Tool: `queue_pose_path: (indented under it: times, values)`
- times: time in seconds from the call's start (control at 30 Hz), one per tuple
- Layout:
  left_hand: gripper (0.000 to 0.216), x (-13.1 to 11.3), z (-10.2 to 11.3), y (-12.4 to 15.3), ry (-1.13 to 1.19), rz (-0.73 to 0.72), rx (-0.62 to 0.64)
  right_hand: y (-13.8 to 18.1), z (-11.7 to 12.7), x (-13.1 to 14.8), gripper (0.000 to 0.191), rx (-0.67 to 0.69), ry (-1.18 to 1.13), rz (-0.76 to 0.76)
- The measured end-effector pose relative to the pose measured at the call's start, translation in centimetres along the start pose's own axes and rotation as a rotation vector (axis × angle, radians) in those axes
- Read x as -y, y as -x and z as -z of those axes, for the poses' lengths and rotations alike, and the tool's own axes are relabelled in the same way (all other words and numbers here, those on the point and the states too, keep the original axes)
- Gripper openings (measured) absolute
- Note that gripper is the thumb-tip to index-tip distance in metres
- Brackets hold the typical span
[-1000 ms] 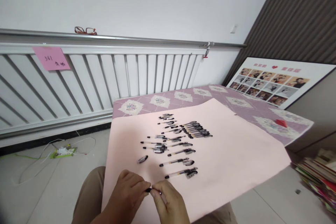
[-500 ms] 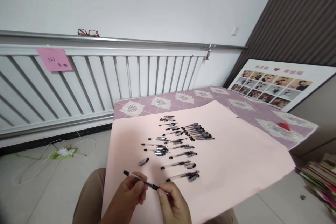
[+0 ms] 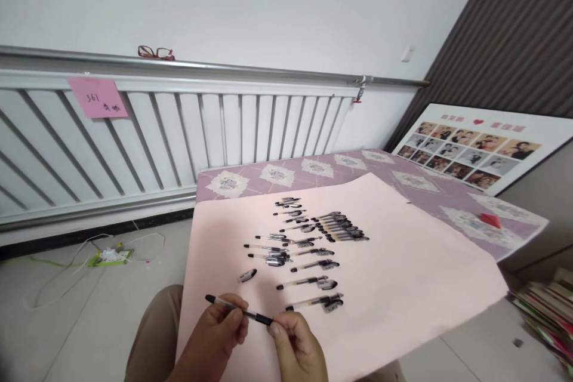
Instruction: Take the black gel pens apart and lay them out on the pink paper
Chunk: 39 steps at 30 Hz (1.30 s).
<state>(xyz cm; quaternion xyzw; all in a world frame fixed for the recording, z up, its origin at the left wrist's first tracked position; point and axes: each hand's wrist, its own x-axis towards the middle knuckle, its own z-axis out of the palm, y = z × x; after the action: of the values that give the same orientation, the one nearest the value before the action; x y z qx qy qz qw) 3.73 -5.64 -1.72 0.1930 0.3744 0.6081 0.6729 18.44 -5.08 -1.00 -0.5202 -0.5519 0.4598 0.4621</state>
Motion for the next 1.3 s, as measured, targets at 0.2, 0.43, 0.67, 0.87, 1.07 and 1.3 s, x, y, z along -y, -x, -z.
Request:
queue_pose_path:
  times: [0.2,0.43,0.67,0.87,1.07,1.3]
  values:
    - [0.019,-1.3,2.0,-0.2,-0.116,-0.043,-0.062,-0.8,-2.0,-1.0,0.028,0.054,-0.214,-0.165]
    - [0.02,-4.5,4.7,-0.3,0.175,-0.032,-0.327,-6.2,-3.9,-2.1,0.023,0.234,0.626,0.303]
    - [0.02,-3.7,6.0,-0.7,0.225,-0.039,-0.359,-8.7,-7.3,-4.1,0.034,0.283,0.842,0.384]
    - [0.019,-3.6,5.5,-0.5,0.205,-0.062,-0.297,-8.0,-7.3,-4.3,0.014,0.29,0.869,0.38]
    - [0.012,-3.7,4.8,-0.4,0.164,-0.045,-0.264,-5.6,-4.9,-2.3,0.01,0.278,0.672,0.256]
    - [0.014,-3.0,4.0,-0.4,0.104,-0.056,-0.232,-3.1,-3.2,0.2,0.015,0.197,0.085,-0.016]
